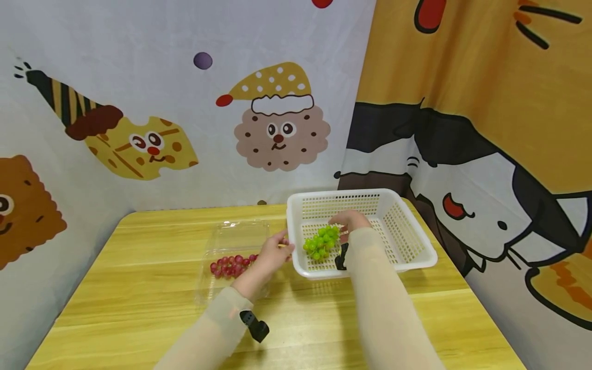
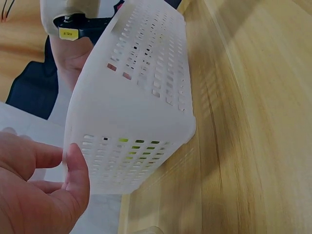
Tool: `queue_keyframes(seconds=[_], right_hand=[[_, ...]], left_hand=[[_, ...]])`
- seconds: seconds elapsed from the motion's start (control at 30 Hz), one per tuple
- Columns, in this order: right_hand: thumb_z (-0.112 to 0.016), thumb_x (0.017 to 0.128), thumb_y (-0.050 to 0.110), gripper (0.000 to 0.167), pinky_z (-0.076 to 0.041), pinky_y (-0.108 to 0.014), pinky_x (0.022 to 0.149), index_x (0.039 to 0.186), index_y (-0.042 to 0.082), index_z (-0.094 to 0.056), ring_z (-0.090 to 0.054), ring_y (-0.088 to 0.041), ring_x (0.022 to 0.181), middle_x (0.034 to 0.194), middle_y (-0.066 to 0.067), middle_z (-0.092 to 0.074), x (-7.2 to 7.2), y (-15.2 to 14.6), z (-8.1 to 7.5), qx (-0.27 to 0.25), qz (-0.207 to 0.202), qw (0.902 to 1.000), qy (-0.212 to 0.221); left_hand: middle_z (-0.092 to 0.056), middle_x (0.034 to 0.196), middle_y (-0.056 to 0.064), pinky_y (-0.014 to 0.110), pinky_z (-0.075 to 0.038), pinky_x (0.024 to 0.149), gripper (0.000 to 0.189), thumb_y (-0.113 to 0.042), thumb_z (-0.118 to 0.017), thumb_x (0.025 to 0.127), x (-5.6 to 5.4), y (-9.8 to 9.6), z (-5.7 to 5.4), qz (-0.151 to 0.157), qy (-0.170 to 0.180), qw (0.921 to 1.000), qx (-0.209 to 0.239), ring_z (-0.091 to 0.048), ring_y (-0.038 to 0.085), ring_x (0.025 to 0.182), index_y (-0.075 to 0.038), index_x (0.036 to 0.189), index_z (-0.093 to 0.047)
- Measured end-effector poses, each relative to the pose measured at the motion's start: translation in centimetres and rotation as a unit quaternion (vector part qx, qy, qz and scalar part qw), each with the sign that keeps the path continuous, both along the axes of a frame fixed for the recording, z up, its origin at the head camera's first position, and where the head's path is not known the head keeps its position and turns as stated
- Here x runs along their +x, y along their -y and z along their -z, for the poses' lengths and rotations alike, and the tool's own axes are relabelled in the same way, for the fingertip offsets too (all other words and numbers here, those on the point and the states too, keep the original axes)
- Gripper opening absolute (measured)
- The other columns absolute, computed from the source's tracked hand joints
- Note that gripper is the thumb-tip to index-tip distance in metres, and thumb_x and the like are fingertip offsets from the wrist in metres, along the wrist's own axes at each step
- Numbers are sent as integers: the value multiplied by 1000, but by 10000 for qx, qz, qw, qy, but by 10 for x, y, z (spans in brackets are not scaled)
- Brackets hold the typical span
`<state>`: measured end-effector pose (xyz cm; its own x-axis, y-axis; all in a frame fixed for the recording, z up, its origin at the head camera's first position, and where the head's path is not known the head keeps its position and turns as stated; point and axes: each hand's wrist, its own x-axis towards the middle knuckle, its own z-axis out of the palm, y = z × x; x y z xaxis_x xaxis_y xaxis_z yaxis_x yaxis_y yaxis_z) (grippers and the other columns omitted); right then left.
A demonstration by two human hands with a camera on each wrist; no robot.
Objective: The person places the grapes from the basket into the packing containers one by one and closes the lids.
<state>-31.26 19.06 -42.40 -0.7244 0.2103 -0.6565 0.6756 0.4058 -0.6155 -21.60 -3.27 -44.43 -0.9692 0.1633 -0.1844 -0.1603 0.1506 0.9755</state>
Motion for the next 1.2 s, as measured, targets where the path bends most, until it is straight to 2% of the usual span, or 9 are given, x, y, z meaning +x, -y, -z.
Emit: queue_keyframes(seconds=[0.1, 0.2, 0.3, 0.43, 0.5, 0.73, 0.9, 1.1, 1.2], right_hand=[[-63, 91, 27, 61, -55, -42, 80, 143, 11, -37, -48, -38, 124, 141, -23, -39, 1, 0, 2, -151, 46, 9999, -33], [-64, 90, 23, 60, -53, -45, 88, 143, 9, -37, -43, -39, 127, 146, -21, -33, 4, 0, 3, -544, 188, 9983, -78], [-64, 89, 20, 62, -49, -46, 94, 143, 7, -35, -40, -41, 127, 149, -21, -26, 5, 2, 6, -902, 393, 9951, -58], [-67, 87, 21, 67, -49, -45, 96, 143, 7, -34, -43, -40, 125, 147, -21, -29, 2, 3, 12, -715, 590, 9957, 24], [-69, 85, 21, 67, -48, -44, 96, 142, 6, -36, -46, -38, 123, 144, -20, -35, 0, 3, 15, -568, 616, 9965, 54], [-64, 89, 13, 56, -47, -43, 98, 139, 1, -39, -52, -36, 114, 135, -24, -43, 6, 1, 15, -909, 160, 9957, 92], [-63, 89, 11, 56, -48, -42, 96, 139, 0, -40, -57, -33, 103, 137, -26, -39, 11, 2, 14, -873, 68, 9961, 95], [-59, 92, 10, 58, -44, -40, 102, 143, 0, -34, -43, -39, 125, 147, -33, -20, 9, 3, 15, -946, -403, 9946, 128], [-58, 93, 11, 55, -45, -41, 101, 143, 1, -36, -40, -40, 128, 149, -29, -23, 8, 4, 16, -953, -480, 9942, 155]], left_hand=[[-47, 98, 9, 38, -56, 76, 54, 0, -54, 93, -1, 0, 1, -5, -52, 10000, 4, -51, 11, 72, 0, 144, -35], [-47, 97, 9, 33, -56, 72, 55, 1, -54, 92, -2, 0, 3, 8, -66, 10000, 45, -51, 11, 71, 1, 144, -35], [-46, 96, 9, 31, -56, 71, 55, 1, -54, 93, -1, 1, 0, 31, -22, 10000, 61, -51, 11, 72, 2, 144, -34], [-47, 98, 9, 29, -56, 71, 55, 0, -54, 93, -1, 1, 0, 17, -5, 10000, 49, -51, 12, 73, 1, 144, -34], [-47, 98, 9, 28, -55, 70, 55, 0, -54, 93, -2, 0, 4, -7, -6, 10000, 50, -51, 11, 73, 0, 144, -35], [-47, 99, 9, 27, -56, 70, 55, -1, -54, 93, -1, 0, 2, -17, 50, 10000, -9, -52, 12, 74, -2, 145, -35], [-46, 97, 8, 26, -55, 69, 54, -1, -54, 93, -2, 0, 3, -8, 30, 10000, 7, -51, 11, 73, -2, 144, -36], [-46, 98, 9, 28, -56, 70, 54, -1, -54, 93, -2, 1, 2, 1, -1, 10000, 8, -52, 11, 74, -2, 144, -36], [-46, 98, 9, 34, -57, 74, 54, -1, -54, 93, -1, 0, 2, 15, -12, 10000, -3, -52, 12, 74, -2, 144, -36]])
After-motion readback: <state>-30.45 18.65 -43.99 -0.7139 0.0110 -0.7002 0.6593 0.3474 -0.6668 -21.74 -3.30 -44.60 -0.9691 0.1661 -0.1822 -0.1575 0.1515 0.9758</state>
